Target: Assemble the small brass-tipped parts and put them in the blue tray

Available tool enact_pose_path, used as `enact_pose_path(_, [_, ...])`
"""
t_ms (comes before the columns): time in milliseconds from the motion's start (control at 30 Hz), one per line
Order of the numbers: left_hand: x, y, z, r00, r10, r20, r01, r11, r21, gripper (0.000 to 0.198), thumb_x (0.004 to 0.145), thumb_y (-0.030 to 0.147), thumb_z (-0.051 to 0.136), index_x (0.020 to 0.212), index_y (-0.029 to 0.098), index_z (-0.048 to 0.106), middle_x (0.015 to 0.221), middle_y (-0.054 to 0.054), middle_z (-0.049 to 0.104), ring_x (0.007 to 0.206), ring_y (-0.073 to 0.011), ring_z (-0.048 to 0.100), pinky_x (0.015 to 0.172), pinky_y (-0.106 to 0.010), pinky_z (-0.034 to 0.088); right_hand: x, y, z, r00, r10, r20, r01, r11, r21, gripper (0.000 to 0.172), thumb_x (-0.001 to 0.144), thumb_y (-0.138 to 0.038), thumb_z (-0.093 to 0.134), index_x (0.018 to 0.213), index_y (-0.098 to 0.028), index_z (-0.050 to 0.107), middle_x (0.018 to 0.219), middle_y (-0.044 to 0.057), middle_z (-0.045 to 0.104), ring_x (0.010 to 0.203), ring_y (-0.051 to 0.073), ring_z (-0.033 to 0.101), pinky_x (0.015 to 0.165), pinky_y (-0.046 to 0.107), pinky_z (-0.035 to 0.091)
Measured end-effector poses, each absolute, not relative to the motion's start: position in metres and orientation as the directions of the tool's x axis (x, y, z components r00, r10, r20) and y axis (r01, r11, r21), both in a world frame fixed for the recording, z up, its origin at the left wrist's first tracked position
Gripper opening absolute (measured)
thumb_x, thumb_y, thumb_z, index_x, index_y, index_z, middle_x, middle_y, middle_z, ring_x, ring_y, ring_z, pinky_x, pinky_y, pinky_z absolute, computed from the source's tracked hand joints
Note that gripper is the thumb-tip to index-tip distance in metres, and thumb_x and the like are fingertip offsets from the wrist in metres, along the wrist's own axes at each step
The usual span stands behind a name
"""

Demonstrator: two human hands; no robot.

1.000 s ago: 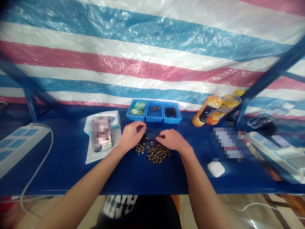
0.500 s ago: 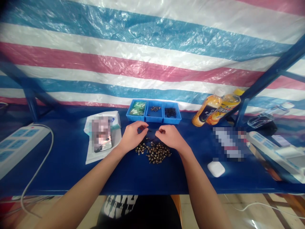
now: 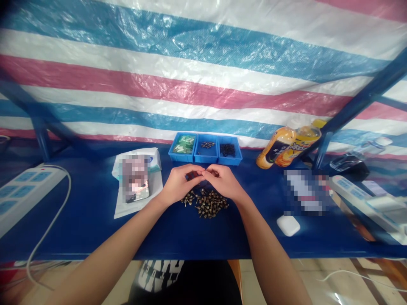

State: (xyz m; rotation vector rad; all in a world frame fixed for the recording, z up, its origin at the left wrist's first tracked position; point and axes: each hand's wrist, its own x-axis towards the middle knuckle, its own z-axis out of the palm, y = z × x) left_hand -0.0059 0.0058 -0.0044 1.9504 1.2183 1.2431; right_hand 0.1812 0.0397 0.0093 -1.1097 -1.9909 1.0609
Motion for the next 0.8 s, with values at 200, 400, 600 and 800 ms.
enact_pose_path(200, [-0.0068,0.0061,-0.0045,0.163,0.907,0.389,0.402,-0.421,0.813,0.014,0.087,0.028,0.066,0.096,0.021,0.073,0.091,-0.002,0.074,0.075,-0.0149,0.064,0.071,-0.027,0.051,0.1790,0.0388,0.0082,-0.449,0.879,0.157,0.383,0.349,-0.855,0.027,0.089,-0.043,0.059,0.083,-0.019,0.069,0.078,0.001,0.067,0.070,0.016,0.056,0.064,0.028,0.041])
enact_pose_path(400, [-0.0083,0.0071,-0.0047,0.162,0.926,0.341,0.363,-0.377,0.852,0.010,0.085,0.025,0.065,0.091,0.020,0.071,0.089,-0.002,0.074,0.075,-0.0151,0.065,0.070,-0.027,0.052,0.1764,0.0362,0.0071,-0.444,0.880,0.171,0.396,0.364,-0.843,0.027,0.089,-0.044,0.060,0.083,-0.020,0.069,0.078,0.002,0.067,0.070,0.016,0.056,0.064,0.028,0.042])
enact_pose_path(600, [-0.0104,0.0086,-0.0083,0.145,0.933,0.330,0.360,-0.360,0.861,0.005,0.082,0.019,0.066,0.085,0.020,0.069,0.086,0.000,0.073,0.077,-0.0150,0.065,0.073,-0.027,0.051,0.1748,0.0336,0.0071,-0.459,0.869,0.185,0.418,0.395,-0.818,0.023,0.089,-0.042,0.060,0.086,-0.020,0.067,0.076,0.001,0.065,0.067,0.016,0.053,0.062,0.029,0.041])
enact_pose_path(800, [-0.0114,0.0090,-0.0059,0.140,0.937,0.319,0.338,-0.348,0.874,0.004,0.082,0.022,0.066,0.084,0.020,0.069,0.085,-0.001,0.072,0.077,-0.0153,0.065,0.072,-0.027,0.050,0.1751,0.0355,0.0050,-0.460,0.865,0.199,0.384,0.396,-0.834,0.021,0.088,-0.042,0.061,0.093,-0.022,0.065,0.073,-0.001,0.061,0.066,0.015,0.053,0.063,0.029,0.042])
